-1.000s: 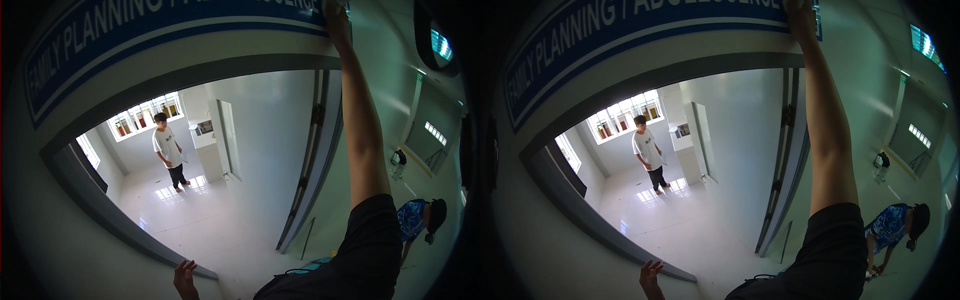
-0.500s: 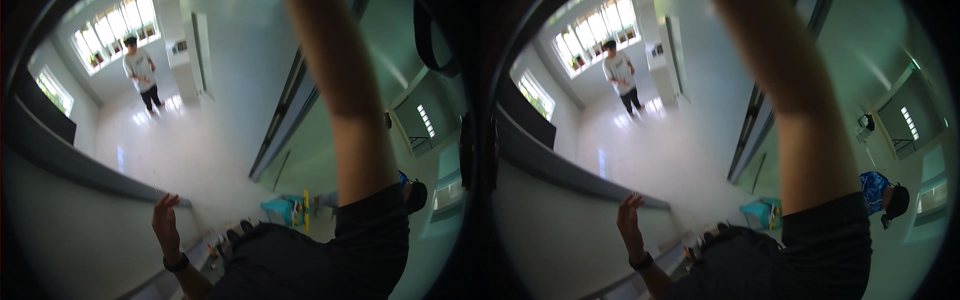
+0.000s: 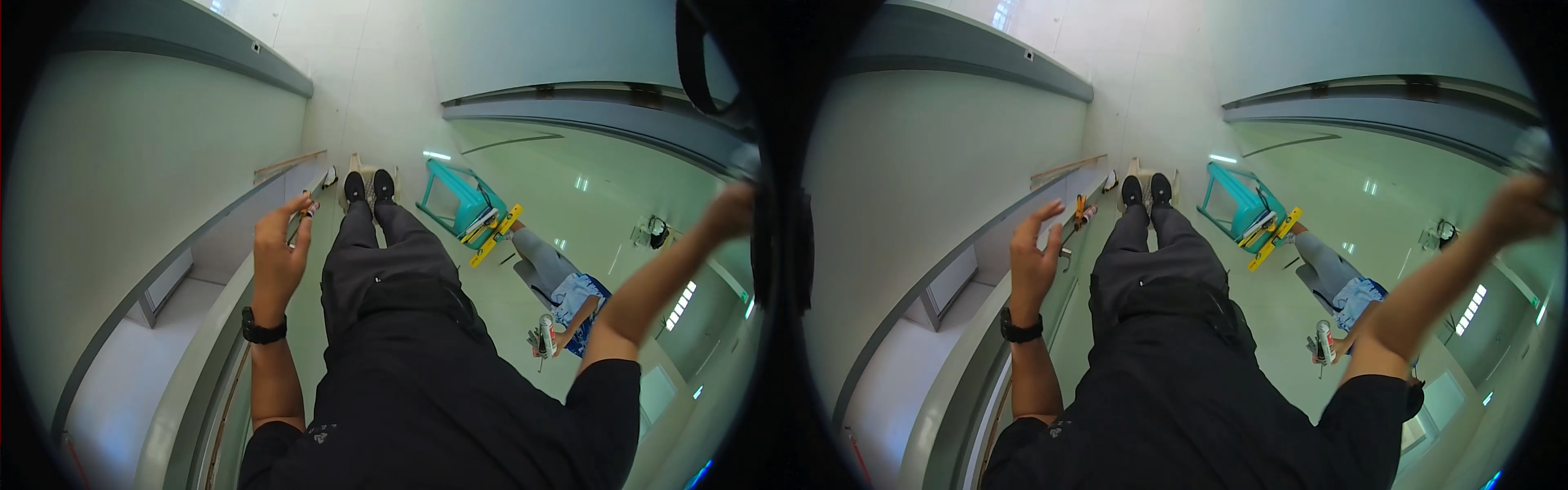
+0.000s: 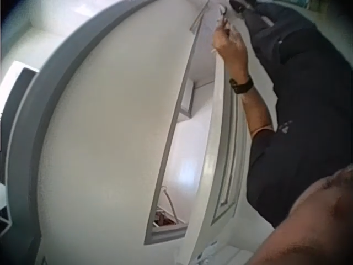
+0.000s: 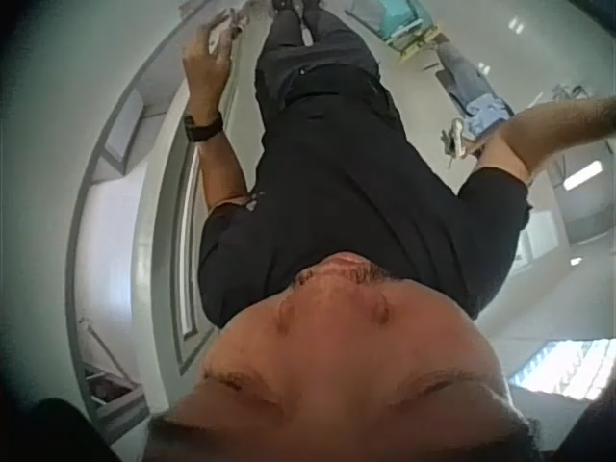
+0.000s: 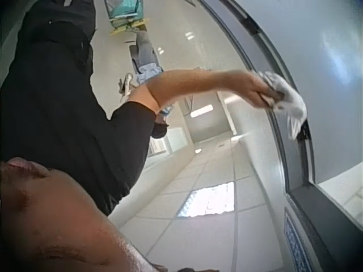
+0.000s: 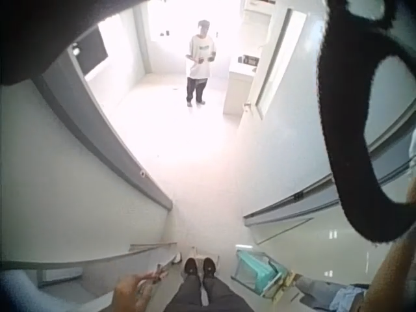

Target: Installing a room identification sign above a doorway and preparing a caulking gun for sealing.

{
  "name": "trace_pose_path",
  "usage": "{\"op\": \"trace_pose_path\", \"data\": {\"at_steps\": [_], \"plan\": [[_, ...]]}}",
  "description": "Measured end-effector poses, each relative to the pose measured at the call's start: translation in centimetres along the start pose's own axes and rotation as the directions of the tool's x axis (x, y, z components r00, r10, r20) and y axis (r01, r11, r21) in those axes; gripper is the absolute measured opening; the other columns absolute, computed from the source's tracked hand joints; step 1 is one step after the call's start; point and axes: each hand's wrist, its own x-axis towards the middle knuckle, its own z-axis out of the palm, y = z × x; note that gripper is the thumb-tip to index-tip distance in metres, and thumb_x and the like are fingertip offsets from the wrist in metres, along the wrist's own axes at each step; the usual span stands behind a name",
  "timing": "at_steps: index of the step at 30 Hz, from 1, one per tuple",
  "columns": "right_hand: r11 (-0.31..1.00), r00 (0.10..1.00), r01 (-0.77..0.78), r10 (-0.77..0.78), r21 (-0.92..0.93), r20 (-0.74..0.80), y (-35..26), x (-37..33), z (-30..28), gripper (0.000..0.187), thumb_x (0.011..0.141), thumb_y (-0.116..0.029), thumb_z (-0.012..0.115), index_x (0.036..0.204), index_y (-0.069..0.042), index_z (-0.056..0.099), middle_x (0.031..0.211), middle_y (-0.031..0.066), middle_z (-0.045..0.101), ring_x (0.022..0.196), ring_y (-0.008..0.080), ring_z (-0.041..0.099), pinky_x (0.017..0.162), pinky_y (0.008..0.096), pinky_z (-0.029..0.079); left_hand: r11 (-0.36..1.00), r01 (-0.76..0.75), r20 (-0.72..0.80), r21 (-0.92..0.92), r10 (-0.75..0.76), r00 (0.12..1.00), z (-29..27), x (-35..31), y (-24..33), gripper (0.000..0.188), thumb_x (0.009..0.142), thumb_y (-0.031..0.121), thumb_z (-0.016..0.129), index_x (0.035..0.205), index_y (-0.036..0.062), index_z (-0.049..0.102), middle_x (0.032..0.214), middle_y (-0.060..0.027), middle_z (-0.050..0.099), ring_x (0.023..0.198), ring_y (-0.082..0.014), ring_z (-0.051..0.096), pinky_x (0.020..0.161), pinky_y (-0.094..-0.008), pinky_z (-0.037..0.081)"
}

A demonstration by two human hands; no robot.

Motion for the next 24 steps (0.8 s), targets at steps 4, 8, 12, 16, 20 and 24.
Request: {"op": "trace_pose_path", "data": {"at_steps": [4,8,12,16,20,24], "plan": [[0.466,0.590,-0.807,0.614,0.362,0.525,-11.4,-19.6,10.3,0.046,0.103,-0.029,0.056,0.132,0.006,0.054,0.120,0.0157,0.065,0.111,0.0204,0.063,0.095,0.0322,0.050,0.995,0.101,0.034,0.023,-0.102,0.994,4.4,-1.0,-5.7,0.037,0.092,0.008,0.062,0.129,0.0081,0.061,0.115,-0.0088,0.072,0.107,-0.0276,0.065,0.094,-0.0366,0.044],[0.352,0.280,-0.930,0.498,0.104,0.821,-17.2,-31.0,14.0,0.035,0.104,-0.030,0.055,0.121,-0.001,0.062,0.085,-0.0023,0.061,0.067,0.0032,0.047,0.055,0.0218,0.038,0.993,0.072,0.068,0.090,-0.078,0.995,8.7,-0.1,-11.1,0.044,0.093,0.008,0.061,0.136,0.0084,0.055,0.115,-0.0097,0.072,0.110,-0.0283,0.065,0.096,-0.0375,0.045],[0.477,0.182,-0.879,0.326,0.005,0.928,-21.0,-39.3,16.5,0.033,0.103,-0.032,0.056,0.114,-0.002,0.065,0.079,0.0054,0.059,0.065,0.0140,0.052,0.058,0.0311,0.042,0.988,0.141,0.047,-0.063,-0.138,0.989,13.8,-0.4,-14.3,0.049,0.093,0.008,0.061,0.140,0.0081,0.050,0.116,-0.0116,0.071,0.109,-0.0277,0.066,0.096,-0.0379,0.047],[0.690,0.405,-0.685,0.094,0.234,0.909,-22.0,-44.5,19.7,0.036,0.100,-0.033,0.057,0.113,0.000,0.064,0.088,0.0192,0.060,0.084,0.0345,0.057,0.076,0.0436,0.044,0.933,0.249,0.142,-0.258,-0.218,0.965,19.1,-2.5,-16.9,0.053,0.092,0.005,0.061,0.143,0.0070,0.046,0.119,-0.0143,0.069,0.107,-0.0262,0.068,0.093,-0.0366,0.050],[0.715,0.424,-0.662,0.110,0.225,0.899,-21.6,-50.0,21.3,0.043,0.099,-0.039,0.057,0.116,0.000,0.064,0.094,0.0228,0.062,0.091,0.0393,0.057,0.081,0.0457,0.045,0.912,0.340,0.302,-0.228,-0.266,0.915,22.9,-7.3,-21.0,0.049,0.092,0.005,0.061,0.139,0.0065,0.051,0.117,-0.0143,0.070,0.105,-0.0255,0.068,0.091,-0.0353,0.051],[0.743,0.486,-0.623,0.124,0.244,0.865,-21.3,-55.4,20.1,0.051,0.099,-0.044,0.058,0.118,0.002,0.063,0.096,0.0240,0.063,0.092,0.0397,0.059,0.083,0.0447,0.046,0.888,0.426,0.418,-0.174,-0.325,0.848,27.3,-13.5,-27.6,0.042,0.093,0.006,0.060,0.135,0.0052,0.055,0.114,-0.0136,0.071,0.106,-0.0252,0.068,0.090,-0.0347,0.051]]}}
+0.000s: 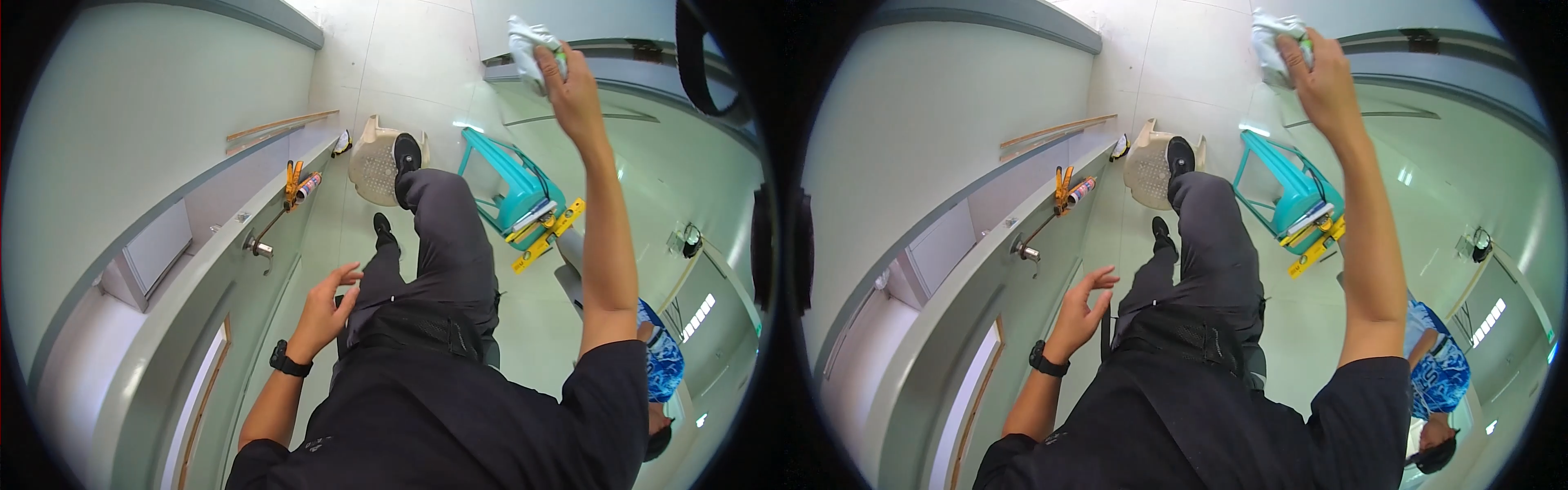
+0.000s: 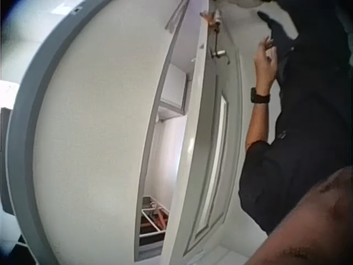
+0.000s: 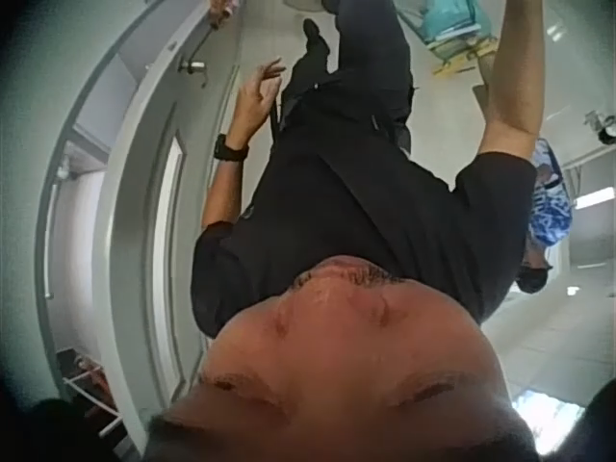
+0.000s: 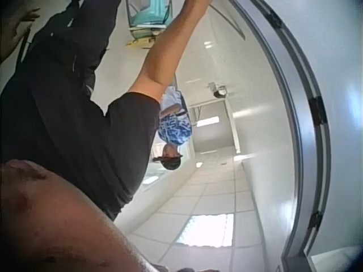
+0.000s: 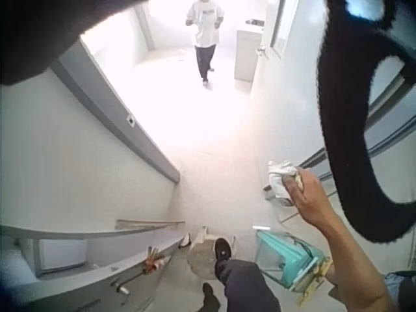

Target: Installing a room identification sign above a doorway and preparing a caulking gun for sealing.

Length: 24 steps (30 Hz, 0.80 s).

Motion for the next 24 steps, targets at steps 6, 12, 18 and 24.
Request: {"op": "trace_pose_path", "data": {"at_steps": [6,12,18,24], "plan": [[0.999,0.996,0.043,-0.045,-0.019,-0.076,1.5,-11.8,4.8,0.048,0.101,-0.043,0.057,0.120,0.001,0.063,0.094,0.0098,0.066,0.083,0.0138,0.058,0.074,0.0279,0.046,0.990,-0.118,-0.050,0.072,0.121,0.991,6.8,-1.0,-25.2,0.038,0.096,0.012,0.060,0.133,0.0057,0.055,0.112,-0.0132,0.072,0.103,-0.0258,0.070,0.084,-0.0344,0.053],[0.981,0.953,0.190,-0.193,-0.037,-0.233,-5.4,-36.8,10.6,0.040,0.099,-0.035,0.060,0.115,0.002,0.063,0.095,0.0225,0.066,0.088,0.0348,0.062,0.082,0.0403,0.048,0.991,-0.026,-0.205,-0.133,-0.002,0.979,13.0,-3.9,-47.1,0.040,0.100,0.018,0.056,0.137,0.0035,0.052,0.115,-0.0149,0.071,0.102,-0.0238,0.069,0.092,-0.0359,0.050],[0.965,0.981,-0.164,0.181,0.205,-0.064,-9.0,-52.1,6.2,0.033,0.101,-0.029,0.057,0.114,0.001,0.062,0.094,0.0180,0.061,0.087,0.0268,0.058,0.081,0.0369,0.047,0.867,0.121,-0.064,-0.483,-0.173,0.983,17.4,-10.2,-54.9,0.046,0.103,0.028,0.051,0.144,0.0067,0.044,0.123,-0.0134,0.068,0.104,-0.0204,0.067,0.095,-0.0344,0.046],[0.989,0.985,-0.003,0.029,-0.150,0.170,-5.9,-63.0,11.6,0.029,0.097,-0.026,0.062,0.115,-0.002,0.061,0.101,0.0184,0.062,0.095,0.0359,0.057,0.085,0.0431,0.044,0.627,0.131,-0.082,-0.768,-0.298,0.951,21.0,-8.6,-61.9,0.049,0.105,0.032,0.049,0.146,0.0084,0.037,0.127,-0.0131,0.064,0.104,-0.0212,0.066,0.092,-0.0355,0.047]]}}
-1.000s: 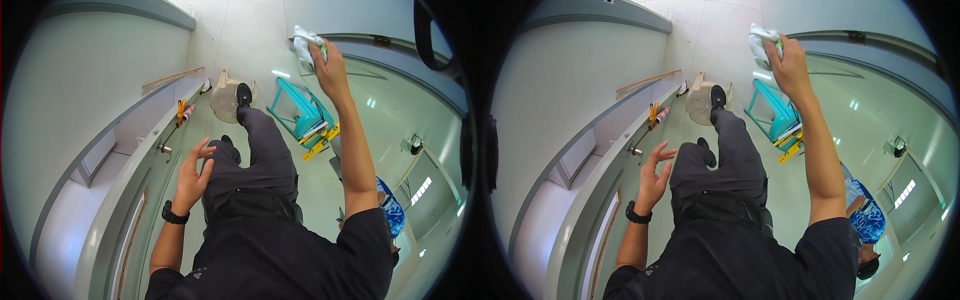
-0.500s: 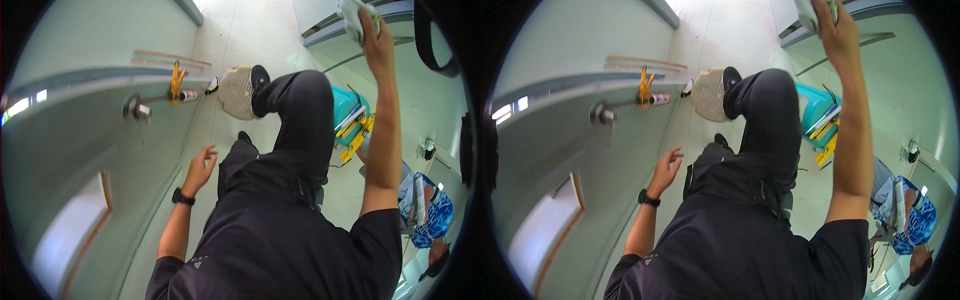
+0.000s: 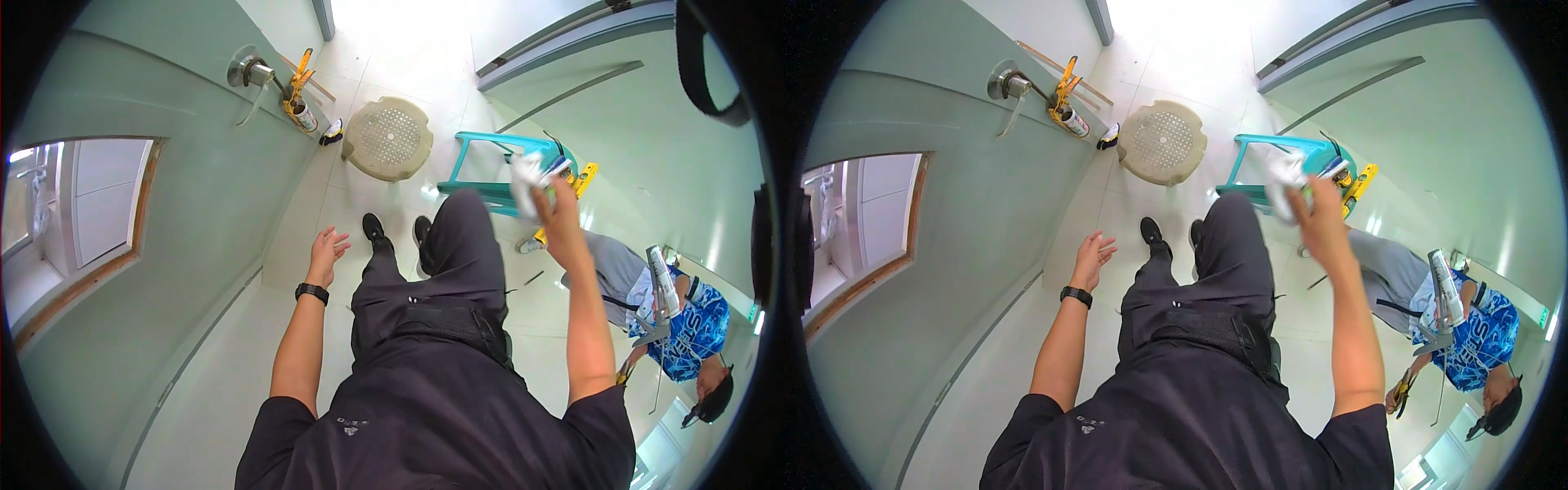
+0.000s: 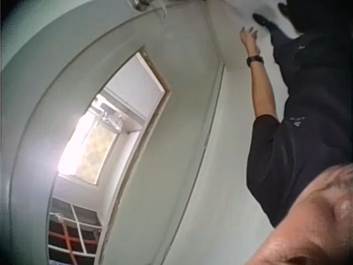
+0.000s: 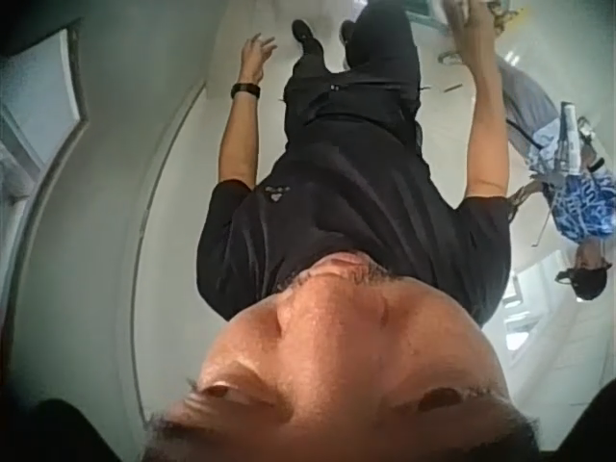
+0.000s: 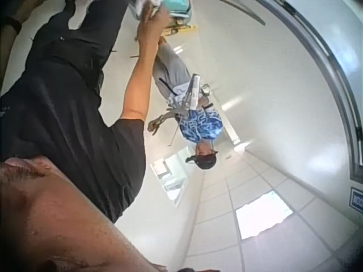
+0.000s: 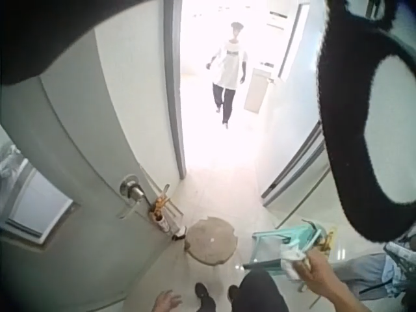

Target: Installing a room identification sign above a doorway and preparing a caulking gun for sealing.

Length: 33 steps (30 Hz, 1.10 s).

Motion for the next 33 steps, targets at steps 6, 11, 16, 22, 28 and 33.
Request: {"op": "trace_pose_path", "data": {"at_steps": [6,11,16,22,28,33], "plan": [[0.993,0.869,-0.046,0.095,-0.113,0.485,6.7,-8.7,10.9,0.033,0.095,-0.032,0.061,0.112,-0.003,0.062,0.104,0.0189,0.063,0.100,0.0385,0.057,0.086,0.0483,0.041,0.992,0.035,-0.021,-0.121,-0.038,0.999,3.2,10.2,-6.9,0.055,0.103,0.034,0.052,0.148,0.0088,0.032,0.125,-0.0139,0.065,0.102,-0.0216,0.066,0.093,-0.0365,0.046],[0.984,0.727,-0.093,0.172,-0.153,0.665,15.0,-14.0,19.3,0.038,0.098,-0.034,0.058,0.115,0.000,0.061,0.107,0.0190,0.065,0.105,0.0379,0.058,0.089,0.0479,0.042,0.953,-0.069,-0.074,-0.294,0.049,0.996,6.4,24.1,-8.8,0.072,0.100,0.042,0.057,0.152,0.0061,0.023,0.143,-0.0196,0.050,0.127,-0.0304,0.053,0.107,-0.0467,0.040],[0.956,0.722,-0.224,0.294,-0.192,0.626,24.7,-16.9,22.6,0.041,0.099,-0.033,0.058,0.118,0.003,0.061,0.110,0.0239,0.066,0.105,0.0400,0.060,0.092,0.0477,0.044,0.938,-0.094,-0.223,-0.333,0.018,0.975,11.4,35.5,-10.5,0.117,0.084,0.058,0.072,0.157,0.0044,-0.003,0.161,-0.0215,0.017,0.149,-0.0377,0.019,0.117,-0.0611,0.018],[0.855,0.652,-0.478,0.500,-0.203,0.571,35.5,-22.0,24.5,0.050,0.100,-0.036,0.057,0.122,0.009,0.059,0.108,0.0305,0.066,0.103,0.0460,0.064,0.091,0.0487,0.050,0.931,-0.081,-0.228,-0.355,-0.002,0.974,11.6,43.2,-14.3,0.106,0.087,0.058,0.069,0.156,0.0039,0.009,0.159,-0.0186,0.025,0.147,-0.0362,0.023,0.117,-0.0627,0.018],[0.744,0.573,-0.630,0.638,-0.222,0.515,39.1,-24.9,26.4,0.057,0.100,-0.038,0.056,0.126,0.011,0.056,0.109,0.0325,0.066,0.104,0.0446,0.066,0.091,0.0461,0.051,0.916,-0.189,-0.058,-0.355,0.180,0.982,12.1,44.5,-14.1,0.073,0.096,0.052,0.061,0.145,0.0028,0.039,0.145,-0.0118,0.048,0.133,-0.0318,0.045,0.106,-0.0533,0.044],[0.639,0.429,-0.719,0.717,-0.272,0.549,36.4,-25.3,26.2,0.056,0.100,-0.041,0.055,0.126,0.009,0.057,0.105,0.0312,0.067,0.098,0.0446,0.066,0.086,0.0474,0.052,0.920,-0.199,-0.207,-0.338,0.133,0.969,4.4,41.9,-21.2,0.071,0.094,0.051,0.064,0.144,0.0057,0.041,0.144,-0.0121,0.048,0.131,-0.0309,0.046,0.104,-0.0534,0.043]]}}
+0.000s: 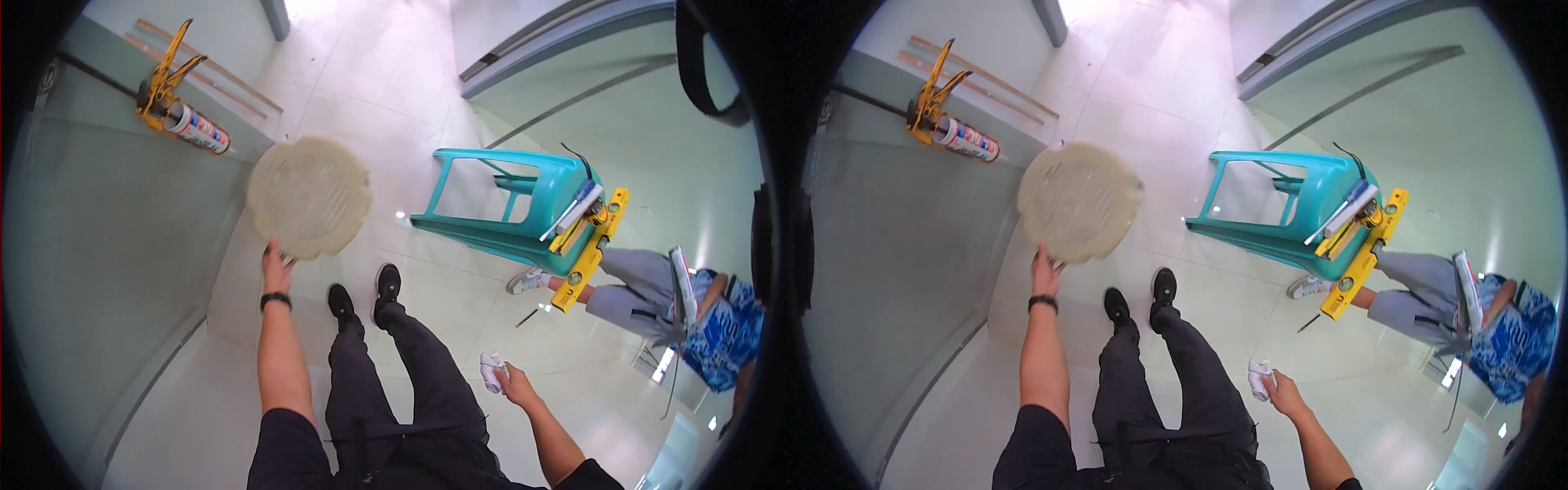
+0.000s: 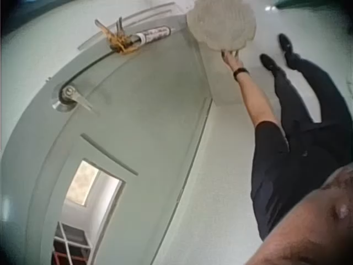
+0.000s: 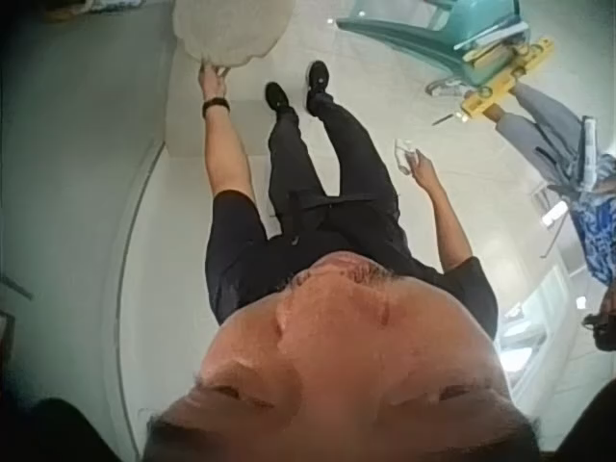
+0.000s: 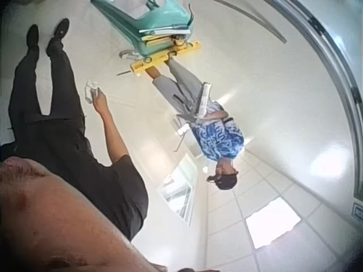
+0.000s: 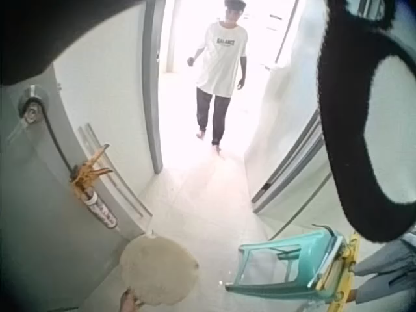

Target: Installing a room identification sign above a doorway and preparing a caulking gun for sealing.

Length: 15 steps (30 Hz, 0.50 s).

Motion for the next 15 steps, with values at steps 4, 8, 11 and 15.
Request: {"op": "trace_pose_path", "data": {"at_steps": [4,8,11,15], "plan": [[0.995,0.995,0.097,-0.096,0.013,-0.027,0.5,0.2,2.0,0.054,0.100,-0.043,0.054,0.122,0.006,0.059,0.099,0.0298,0.068,0.094,0.0434,0.066,0.082,0.0470,0.052,1.000,-0.002,-0.003,0.026,0.002,1.000,-12.4,-1.8,0.8,0.074,0.097,0.053,0.058,0.150,0.0079,0.036,0.153,-0.0128,0.039,0.138,-0.0306,0.039,0.109,-0.0520,0.036],[0.986,0.986,0.165,-0.165,-0.001,-0.004,2.9,-0.8,2.1,0.052,0.101,-0.043,0.054,0.120,0.005,0.059,0.098,0.0279,0.069,0.092,0.0447,0.066,0.081,0.0467,0.052,0.999,0.005,-0.153,-0.036,-0.011,0.988,-15.3,-6.8,1.2,0.066,0.101,0.043,0.054,0.151,0.0043,0.033,0.155,-0.0147,0.037,0.141,-0.0297,0.037,0.115,-0.0469,0.032],[0.960,0.959,0.273,-0.266,0.064,-0.096,3.7,-5.3,1.5,0.049,0.100,-0.041,0.054,0.118,0.003,0.061,0.103,0.0287,0.067,0.097,0.0458,0.065,0.084,0.0477,0.051,0.905,-0.070,-0.298,0.419,0.210,0.931,-12.1,-10.7,2.4,0.065,0.102,0.036,0.054,0.150,-0.0017,0.032,0.156,-0.0189,0.035,0.141,-0.0313,0.037,0.116,-0.0435,0.031],[0.923,0.922,0.360,-0.331,0.133,-0.199,6.3,-14.8,-4.5,0.050,0.100,-0.041,0.055,0.119,0.004,0.061,0.107,0.0285,0.066,0.101,0.0454,0.063,0.088,0.0477,0.050,0.479,-0.152,0.002,0.865,0.299,0.954,-3.9,-24.2,1.3,0.064,0.099,0.023,0.057,0.149,-0.0061,0.030,0.151,-0.0210,0.040,0.138,-0.0316,0.042,0.116,-0.0412,0.031]]}}
